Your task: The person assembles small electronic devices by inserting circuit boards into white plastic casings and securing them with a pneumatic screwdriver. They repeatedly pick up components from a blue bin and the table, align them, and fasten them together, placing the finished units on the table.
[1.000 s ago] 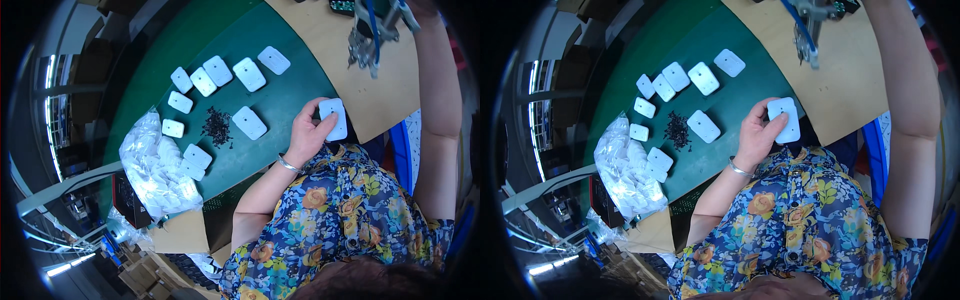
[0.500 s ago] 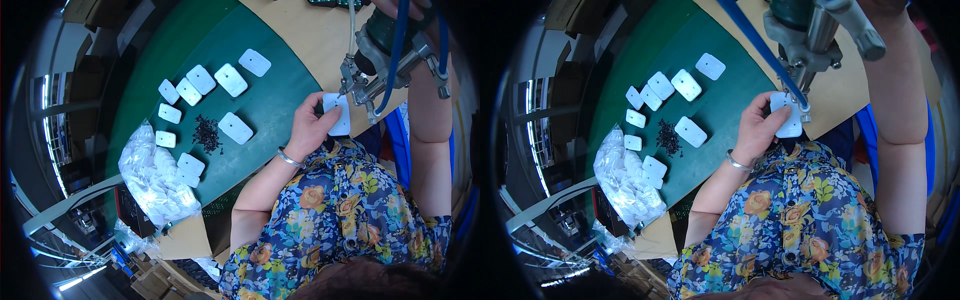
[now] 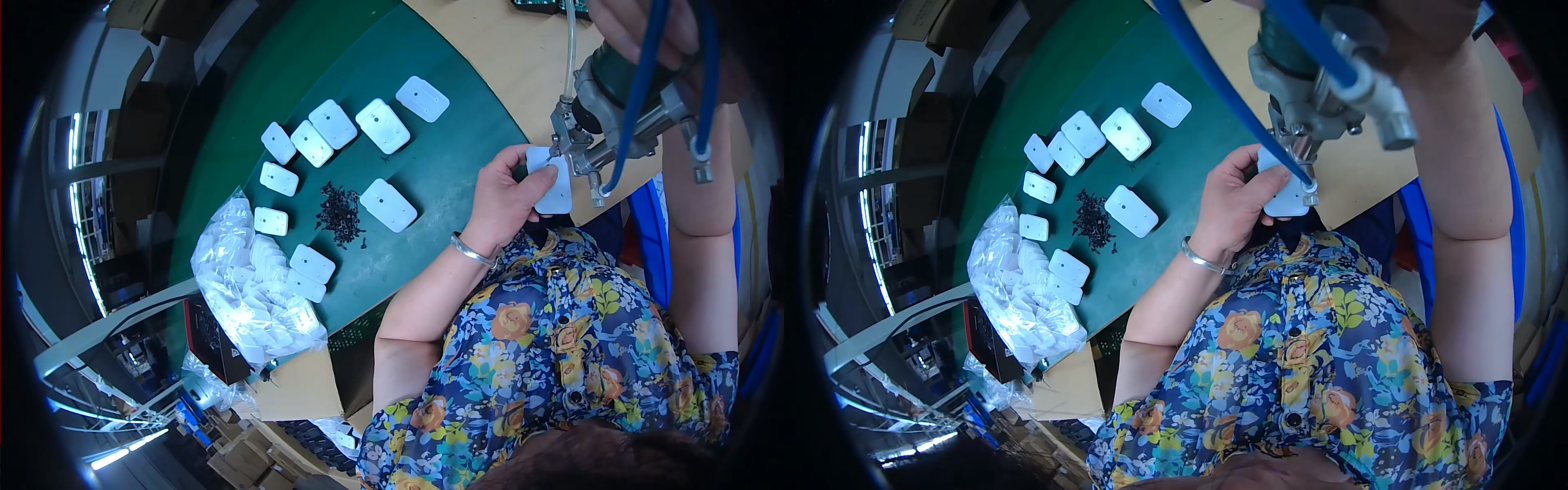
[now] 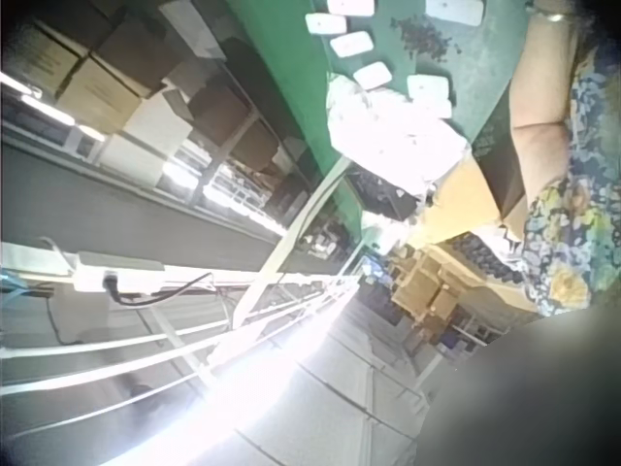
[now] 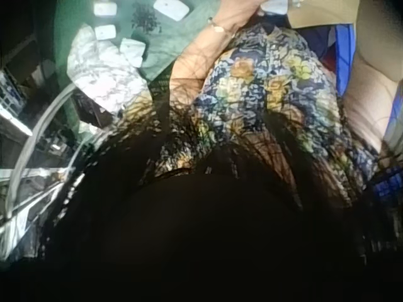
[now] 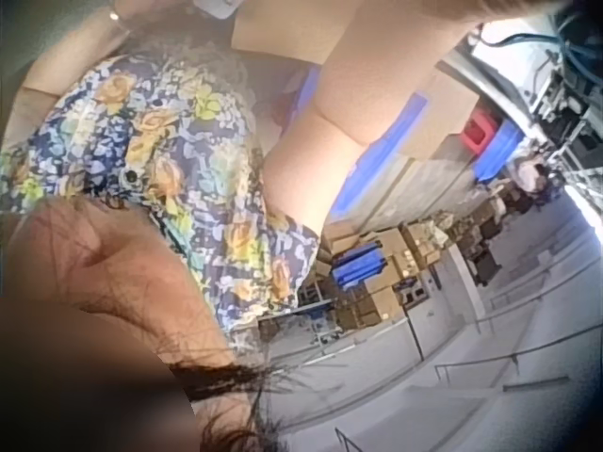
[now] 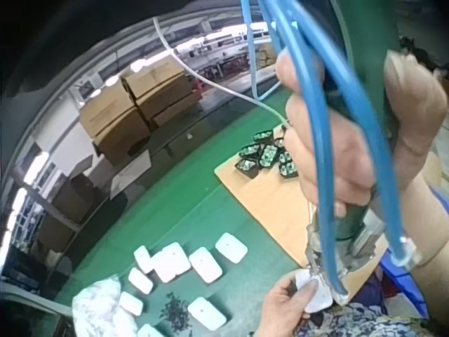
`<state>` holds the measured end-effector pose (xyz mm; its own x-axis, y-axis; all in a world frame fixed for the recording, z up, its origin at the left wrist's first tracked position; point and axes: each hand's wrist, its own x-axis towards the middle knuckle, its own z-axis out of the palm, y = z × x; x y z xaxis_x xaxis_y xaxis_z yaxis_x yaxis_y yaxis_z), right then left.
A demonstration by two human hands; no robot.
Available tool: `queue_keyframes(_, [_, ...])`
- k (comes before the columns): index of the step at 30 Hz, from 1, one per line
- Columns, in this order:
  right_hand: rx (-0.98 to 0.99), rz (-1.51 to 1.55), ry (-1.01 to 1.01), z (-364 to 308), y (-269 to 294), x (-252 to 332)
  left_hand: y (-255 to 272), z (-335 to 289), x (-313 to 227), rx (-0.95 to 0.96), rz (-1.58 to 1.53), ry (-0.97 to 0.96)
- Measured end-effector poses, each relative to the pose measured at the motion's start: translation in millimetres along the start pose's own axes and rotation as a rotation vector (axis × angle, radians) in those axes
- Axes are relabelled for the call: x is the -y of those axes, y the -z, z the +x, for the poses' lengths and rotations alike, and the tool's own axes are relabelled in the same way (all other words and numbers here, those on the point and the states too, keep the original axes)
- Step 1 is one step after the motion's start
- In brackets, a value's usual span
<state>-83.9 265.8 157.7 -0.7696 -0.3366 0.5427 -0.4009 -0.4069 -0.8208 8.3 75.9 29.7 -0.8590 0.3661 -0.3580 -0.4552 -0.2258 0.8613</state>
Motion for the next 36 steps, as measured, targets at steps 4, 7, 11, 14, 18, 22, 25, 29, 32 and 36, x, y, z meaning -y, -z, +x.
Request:
queue_keyframes(4, [-0.007,-0.011,-0.015,-6.7,0.8,-2.9,9.7,-1.3,-1.8,0.044,0.138,-0.05])
queue_keyframes(7, [-0.019,-0.023,-0.015,-10.1,7.7,-2.2,27.3,-1.7,3.1,-0.129,0.285,-0.21])
queue_keyframes(11, [-0.049,-0.036,-0.014,-14.1,7.6,7.4,41.9,-8.2,25.3,-0.097,0.002,-0.206])
queue_keyframes(14, [-0.076,-0.052,0.001,-17.9,13.2,11.5,28.1,-14.2,7.6,0.007,-0.254,0.047])
queue_keyframes(18, [-0.081,-0.064,-0.001,-20.0,19.7,15.1,18.0,-6.9,12.0,0.028,-0.196,0.008])
queue_keyframes(22, [-0.094,-0.074,-0.005,-24.4,19.9,16.0,14.5,-3.3,9.4,0.021,-0.218,0.001])
queue_keyframes(25, [-0.103,-0.078,-0.005,-27.3,21.1,17.3,14.0,-1.6,7.9,0.029,-0.234,0.005])
queue_keyframes(29, [-0.101,-0.067,-0.012,-28.8,20.2,13.2,15.1,-3.7,7.8,0.022,-0.274,0.012])
queue_keyframes(32, [-0.114,-0.072,-0.015,-31.3,21.7,14.6,15.0,-3.7,6.0,0.025,-0.262,-0.008])
queue_keyframes(36, [-0.114,-0.065,-0.018,-33.6,21.0,13.2,14.3,-3.4,5.1,0.023,-0.331,0.025])
